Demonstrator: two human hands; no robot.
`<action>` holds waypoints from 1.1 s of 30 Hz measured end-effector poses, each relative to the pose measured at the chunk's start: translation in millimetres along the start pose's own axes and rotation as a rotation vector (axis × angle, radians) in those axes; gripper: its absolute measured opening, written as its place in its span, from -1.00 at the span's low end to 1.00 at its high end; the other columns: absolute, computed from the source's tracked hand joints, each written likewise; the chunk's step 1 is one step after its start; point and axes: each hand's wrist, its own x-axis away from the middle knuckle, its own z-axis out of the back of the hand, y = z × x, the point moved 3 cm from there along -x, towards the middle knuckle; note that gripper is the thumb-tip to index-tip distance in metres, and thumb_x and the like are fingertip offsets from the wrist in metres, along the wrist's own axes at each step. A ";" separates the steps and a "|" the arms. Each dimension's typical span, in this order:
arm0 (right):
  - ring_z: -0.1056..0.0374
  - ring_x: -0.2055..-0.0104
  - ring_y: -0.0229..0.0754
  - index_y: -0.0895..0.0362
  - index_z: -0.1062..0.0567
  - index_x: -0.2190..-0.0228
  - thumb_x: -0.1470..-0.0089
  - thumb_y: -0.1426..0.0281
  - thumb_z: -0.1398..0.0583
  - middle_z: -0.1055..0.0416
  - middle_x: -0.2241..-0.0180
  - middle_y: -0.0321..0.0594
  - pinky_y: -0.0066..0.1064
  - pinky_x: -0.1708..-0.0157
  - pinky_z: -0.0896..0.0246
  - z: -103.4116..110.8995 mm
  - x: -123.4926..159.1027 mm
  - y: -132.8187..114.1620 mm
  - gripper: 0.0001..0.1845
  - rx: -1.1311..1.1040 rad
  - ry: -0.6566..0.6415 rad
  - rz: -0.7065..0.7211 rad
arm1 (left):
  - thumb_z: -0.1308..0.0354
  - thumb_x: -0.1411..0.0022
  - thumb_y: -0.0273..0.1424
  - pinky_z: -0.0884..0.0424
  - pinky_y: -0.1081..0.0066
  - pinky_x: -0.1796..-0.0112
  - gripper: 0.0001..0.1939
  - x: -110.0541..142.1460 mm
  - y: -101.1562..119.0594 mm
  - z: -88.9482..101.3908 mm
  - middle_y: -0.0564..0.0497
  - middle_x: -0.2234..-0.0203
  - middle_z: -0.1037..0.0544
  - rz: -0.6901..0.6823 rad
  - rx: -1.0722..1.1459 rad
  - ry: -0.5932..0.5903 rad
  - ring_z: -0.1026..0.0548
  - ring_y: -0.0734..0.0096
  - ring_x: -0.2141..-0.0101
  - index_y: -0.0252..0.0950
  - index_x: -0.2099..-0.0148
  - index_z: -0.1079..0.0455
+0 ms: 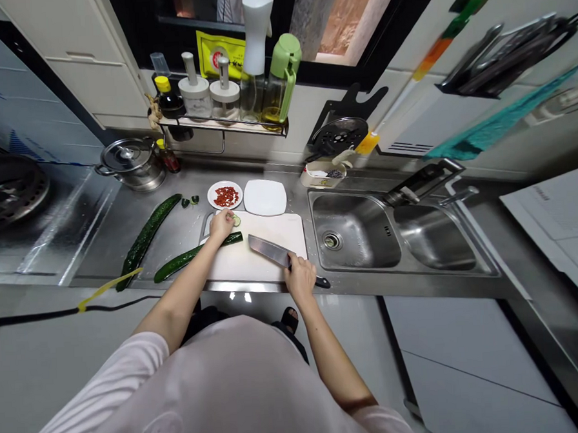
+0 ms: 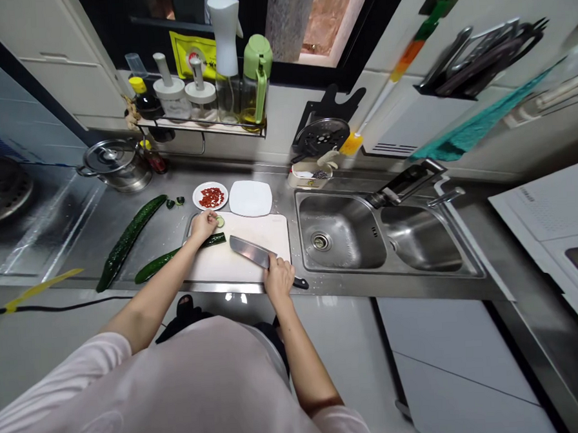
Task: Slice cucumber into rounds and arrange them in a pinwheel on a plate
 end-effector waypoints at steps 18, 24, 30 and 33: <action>-0.24 0.06 -0.08 0.09 -0.37 -0.05 -0.11 0.41 -0.13 -0.44 0.15 -0.12 -0.33 0.09 0.10 -4.2 -2.1 3.2 -0.57 -0.073 -0.046 -0.012 | -0.08 -0.12 -0.47 -0.32 0.33 0.14 -0.79 -19.3 3.4 -14.8 -0.08 0.27 -0.56 -0.156 -0.168 0.017 -0.46 0.23 0.19 -0.20 0.21 -0.49; -0.26 0.07 -0.09 0.09 -0.38 -0.04 -0.10 0.41 -0.13 -0.45 0.16 -0.15 -0.34 0.08 0.08 -5.7 -3.6 2.8 -0.57 -0.099 -0.039 -0.015 | -0.07 -0.15 -0.43 -0.31 0.27 0.08 -0.81 -20.2 3.9 -16.8 -0.14 0.25 -0.53 -0.174 -0.174 0.003 -0.43 0.19 0.15 -0.24 0.28 -0.52; -0.30 0.08 -0.10 0.10 -0.40 -0.02 -0.13 0.39 -0.10 -0.46 0.13 -0.13 -0.35 0.08 0.04 -6.8 -4.7 5.2 -0.60 -0.155 -0.038 -0.039 | -0.05 -0.16 -0.43 -0.32 0.30 0.08 -0.78 -11.0 -1.7 -7.1 -0.08 0.24 -0.56 -0.171 -0.106 0.079 -0.45 0.21 0.17 -0.23 0.22 -0.52; -0.34 0.11 -0.11 0.09 -0.43 0.03 -0.21 0.31 -0.03 -0.49 0.18 -0.16 -0.37 0.13 -0.02 -6.6 -5.2 5.2 -0.66 -0.232 -0.034 -0.054 | -0.05 -0.18 -0.41 -0.32 0.30 0.10 -0.77 1.0 -7.7 2.0 -0.07 0.26 -0.55 -0.182 -0.081 0.110 -0.45 0.23 0.20 -0.24 0.20 -0.52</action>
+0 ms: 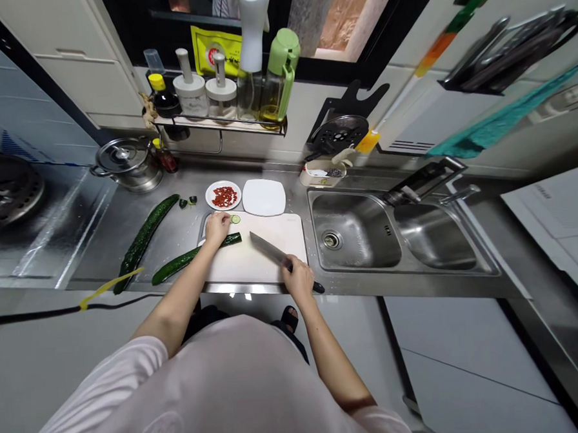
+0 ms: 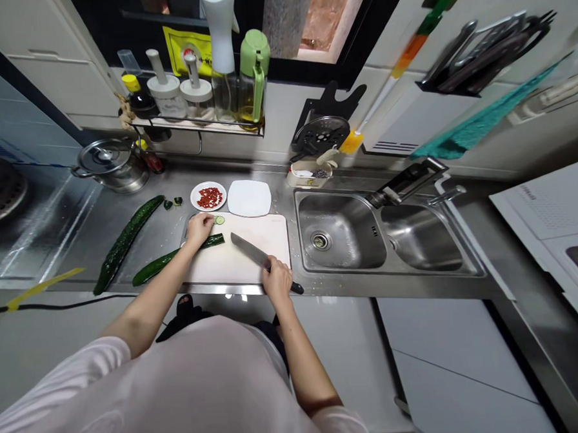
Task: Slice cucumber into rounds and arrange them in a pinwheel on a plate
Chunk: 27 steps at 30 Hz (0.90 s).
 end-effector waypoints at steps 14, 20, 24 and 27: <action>-0.39 0.25 -0.18 0.12 -0.47 0.17 -0.27 0.29 0.02 -0.52 0.30 -0.20 -0.48 0.33 -0.03 -12.0 -8.9 -39.9 -0.69 -0.080 -0.255 0.158 | -0.02 -0.29 -0.26 -0.30 0.22 0.03 -0.73 58.3 16.4 17.1 -0.06 0.22 -0.51 -0.220 0.011 -0.078 -0.39 0.20 0.11 -0.19 0.12 -0.51; -0.40 0.23 -0.16 0.14 -0.45 0.18 -0.27 0.31 0.02 -0.52 0.28 -0.14 -0.46 0.32 -0.02 -12.1 -8.9 -57.7 -0.71 0.015 -0.309 0.171 | -0.01 -0.31 -0.25 -0.28 0.25 0.01 -0.72 59.7 17.8 15.1 -0.07 0.20 -0.50 -0.284 0.037 -0.125 -0.39 0.24 0.10 -0.19 0.12 -0.51; -0.40 0.21 -0.14 0.14 -0.42 0.14 -0.26 0.35 0.02 -0.52 0.27 -0.14 -0.45 0.31 -0.04 -12.9 -9.7 -61.4 -0.72 0.021 -0.303 0.169 | 0.00 -0.31 -0.25 -0.29 0.26 0.02 -0.72 59.1 15.8 13.5 -0.06 0.20 -0.52 -0.303 0.048 -0.145 -0.40 0.25 0.11 -0.19 0.13 -0.52; -0.41 0.20 -0.12 0.14 -0.38 0.06 -0.24 0.37 0.01 -0.52 0.26 -0.12 -0.44 0.30 -0.05 -12.8 -9.7 -64.7 -0.70 0.022 -0.292 0.163 | -0.01 -0.31 -0.25 -0.29 0.26 0.01 -0.72 58.8 14.9 12.0 -0.06 0.19 -0.52 -0.309 0.050 -0.155 -0.40 0.26 0.11 -0.18 0.12 -0.52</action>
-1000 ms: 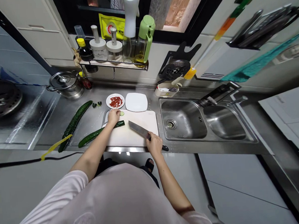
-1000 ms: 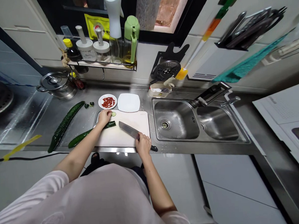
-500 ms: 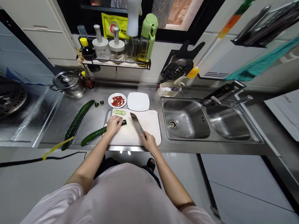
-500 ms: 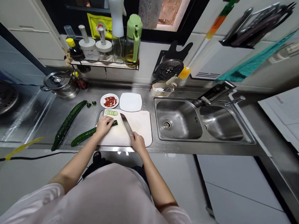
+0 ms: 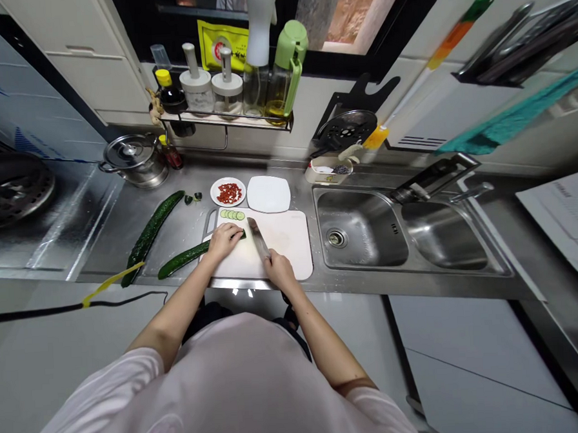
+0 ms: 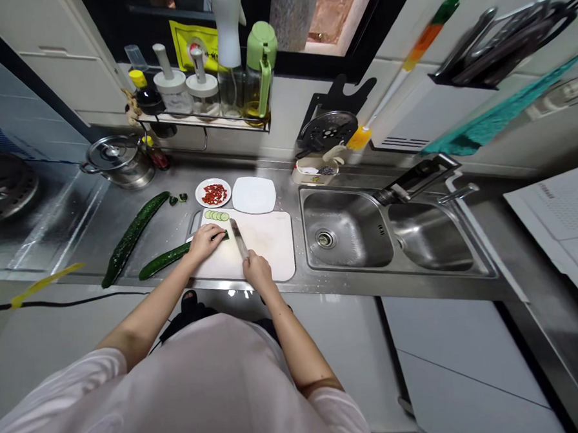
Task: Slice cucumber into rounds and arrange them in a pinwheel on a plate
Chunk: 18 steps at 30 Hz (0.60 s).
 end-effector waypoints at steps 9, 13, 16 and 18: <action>-0.42 0.20 -0.10 0.18 -0.36 0.07 -0.26 0.41 0.05 -0.51 0.26 -0.08 -0.41 0.28 -0.09 2.0 1.3 -16.7 -0.71 0.030 -0.041 0.026 | -0.02 -0.30 -0.25 -0.30 0.27 0.01 -0.73 0.2 -4.4 -5.2 -0.05 0.19 -0.53 -0.003 0.029 -0.020 -0.42 0.29 0.11 -0.17 0.11 -0.52; -0.43 0.21 -0.09 0.20 -0.35 0.07 -0.26 0.42 0.06 -0.51 0.26 -0.05 -0.40 0.28 -0.11 2.3 1.0 -23.1 -0.71 0.038 -0.053 0.033 | -0.01 -0.31 -0.25 -0.31 0.28 0.02 -0.72 1.4 -4.6 -5.6 -0.05 0.19 -0.52 -0.016 0.021 -0.006 -0.41 0.29 0.11 -0.16 0.11 -0.52; -0.43 0.19 -0.08 0.20 -0.34 0.06 -0.26 0.42 0.06 -0.50 0.25 -0.05 -0.40 0.27 -0.13 2.3 0.7 -26.9 -0.71 0.037 -0.061 0.035 | 0.00 -0.32 -0.24 -0.33 0.29 0.05 -0.72 1.9 -4.9 -6.3 -0.04 0.21 -0.52 -0.051 0.002 0.018 -0.42 0.29 0.14 -0.17 0.11 -0.51; -0.43 0.18 -0.08 0.19 -0.34 0.07 -0.26 0.43 0.06 -0.50 0.24 -0.05 -0.40 0.27 -0.14 2.0 0.7 -28.5 -0.72 0.033 -0.071 0.036 | 0.00 -0.33 -0.24 -0.34 0.29 0.08 -0.72 2.0 -5.3 -6.8 -0.04 0.23 -0.52 -0.078 -0.011 0.043 -0.42 0.30 0.16 -0.17 0.12 -0.51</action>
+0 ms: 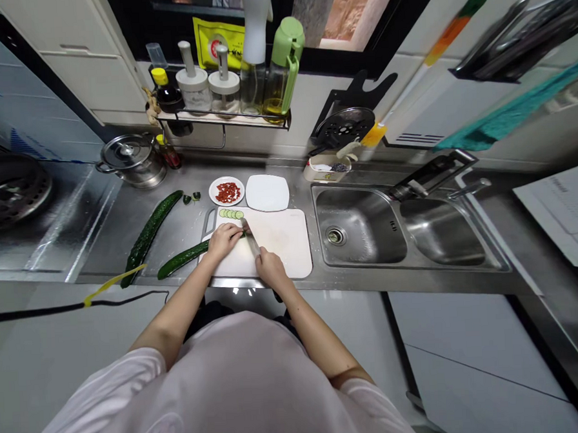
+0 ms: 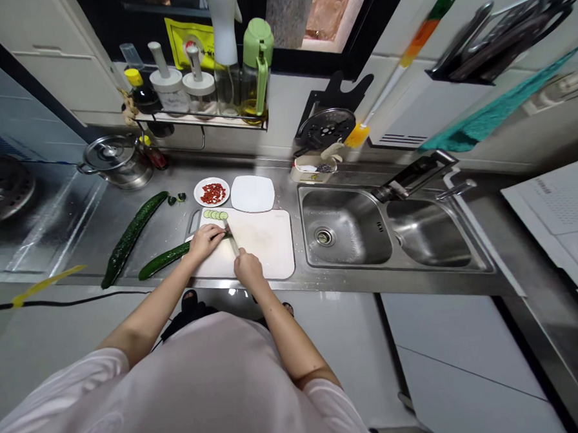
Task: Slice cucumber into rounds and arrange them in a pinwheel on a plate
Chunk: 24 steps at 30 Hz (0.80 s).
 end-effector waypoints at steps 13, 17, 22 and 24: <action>-0.42 0.16 -0.07 0.21 -0.32 0.08 -0.25 0.44 0.07 -0.49 0.22 -0.01 -0.38 0.22 -0.16 0.7 0.3 -4.5 -0.72 -0.003 -0.005 -0.026 | -0.01 -0.33 -0.27 -0.36 0.28 0.11 -0.73 0.5 1.5 -0.6 -0.05 0.24 -0.52 -0.033 -0.037 0.031 -0.42 0.28 0.17 -0.18 0.12 -0.52; -0.42 0.16 -0.07 0.20 -0.32 0.08 -0.25 0.44 0.07 -0.49 0.23 -0.01 -0.37 0.23 -0.17 1.0 -1.2 -4.4 -0.72 -0.004 -0.007 -0.020 | 0.00 -0.33 -0.26 -0.35 0.28 0.11 -0.72 0.6 2.2 0.4 -0.04 0.24 -0.52 -0.036 -0.036 0.025 -0.41 0.28 0.17 -0.18 0.11 -0.52; -0.43 0.17 -0.04 0.19 -0.32 0.09 -0.23 0.44 0.06 -0.49 0.24 -0.02 -0.36 0.25 -0.19 -0.5 -2.8 -6.1 -0.73 -0.003 -0.027 -0.020 | 0.00 -0.33 -0.26 -0.35 0.29 0.12 -0.72 0.7 1.9 0.4 -0.04 0.23 -0.51 -0.033 -0.036 0.033 -0.41 0.29 0.17 -0.18 0.11 -0.52; -0.42 0.17 -0.05 0.18 -0.31 0.08 -0.24 0.44 0.07 -0.49 0.23 -0.02 -0.35 0.25 -0.19 -1.1 -3.0 -7.0 -0.73 -0.006 -0.034 -0.024 | 0.00 -0.33 -0.26 -0.35 0.29 0.12 -0.72 0.8 1.7 0.0 -0.04 0.23 -0.51 -0.037 -0.039 0.034 -0.41 0.29 0.17 -0.18 0.11 -0.52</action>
